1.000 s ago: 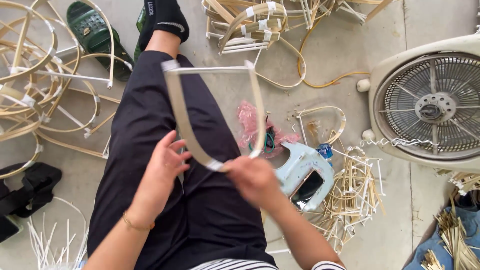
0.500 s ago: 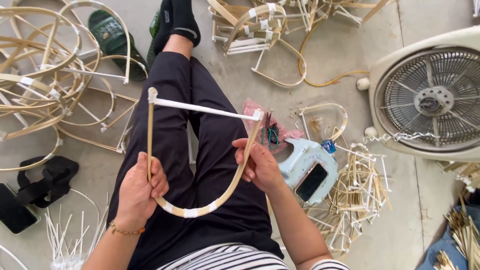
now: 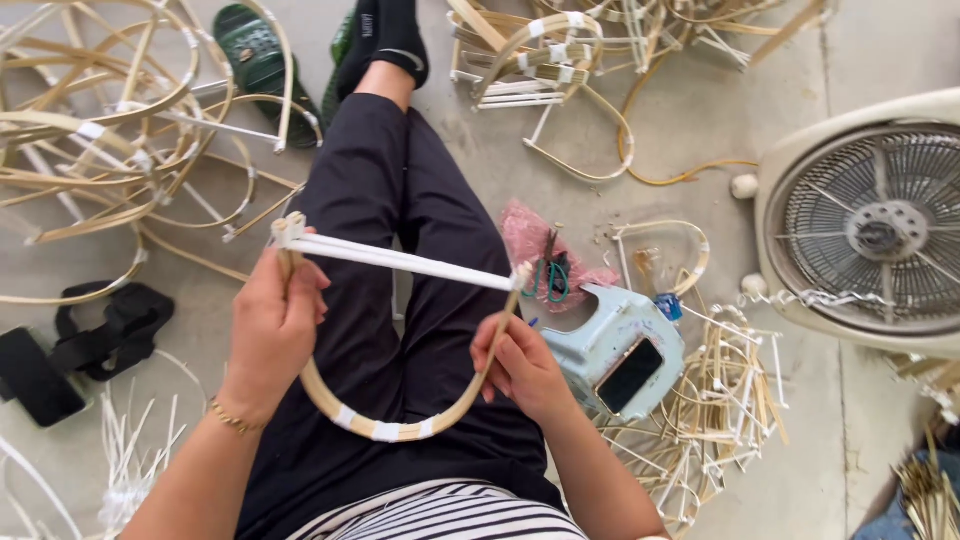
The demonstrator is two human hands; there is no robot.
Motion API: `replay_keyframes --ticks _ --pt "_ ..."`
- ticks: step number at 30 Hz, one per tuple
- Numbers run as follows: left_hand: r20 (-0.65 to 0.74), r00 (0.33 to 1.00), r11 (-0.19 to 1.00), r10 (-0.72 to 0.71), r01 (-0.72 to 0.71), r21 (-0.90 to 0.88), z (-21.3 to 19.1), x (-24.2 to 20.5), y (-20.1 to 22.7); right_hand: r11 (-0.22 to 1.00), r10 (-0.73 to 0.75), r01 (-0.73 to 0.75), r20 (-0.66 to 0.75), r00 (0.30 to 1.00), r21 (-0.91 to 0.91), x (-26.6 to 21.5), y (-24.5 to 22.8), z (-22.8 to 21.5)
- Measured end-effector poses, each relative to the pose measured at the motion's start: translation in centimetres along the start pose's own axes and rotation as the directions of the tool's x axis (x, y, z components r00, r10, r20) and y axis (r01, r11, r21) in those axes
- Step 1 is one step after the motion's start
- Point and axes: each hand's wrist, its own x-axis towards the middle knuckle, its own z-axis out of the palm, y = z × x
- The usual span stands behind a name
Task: Assembling and finishing bamboo furniture components by hand and using tools.
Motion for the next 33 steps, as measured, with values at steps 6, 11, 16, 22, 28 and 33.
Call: replay_keyframes --ticks 6,11,16,22,28,33 --pt "-0.063 0.998 0.997 0.031 -0.027 0.071 0.0 -0.4 0.0 0.990 -0.025 0.041 0.118 0.993 -0.135 -2.3 -2.2 3.6" --pt "-0.117 0.989 0.991 0.093 -0.081 0.105 0.1 -0.5 -1.2 0.979 0.058 -0.024 0.160 0.985 -0.204 -2.7 -2.8 5.1" --pt "0.023 1.000 0.995 0.000 0.002 -0.099 -0.3 -0.1 -1.2 0.962 0.018 0.006 0.086 0.996 -0.274 -2.2 -2.8 5.2" --pt "0.314 0.946 0.944 -0.076 0.169 -0.283 -1.2 -0.8 -4.2 0.860 -0.336 0.342 0.083 0.938 -0.379 -0.6 -5.6 6.2" --pt "0.403 0.895 0.861 -0.194 0.352 -0.368 -1.5 -0.8 -2.7 0.706 -0.485 0.465 0.114 0.867 -0.534 -0.8 -6.3 6.5" --pt "0.423 0.887 0.879 -0.185 0.342 -0.332 -1.4 -0.6 -2.6 0.749 -0.495 0.448 0.037 0.868 -0.489 -0.6 -6.2 5.6"
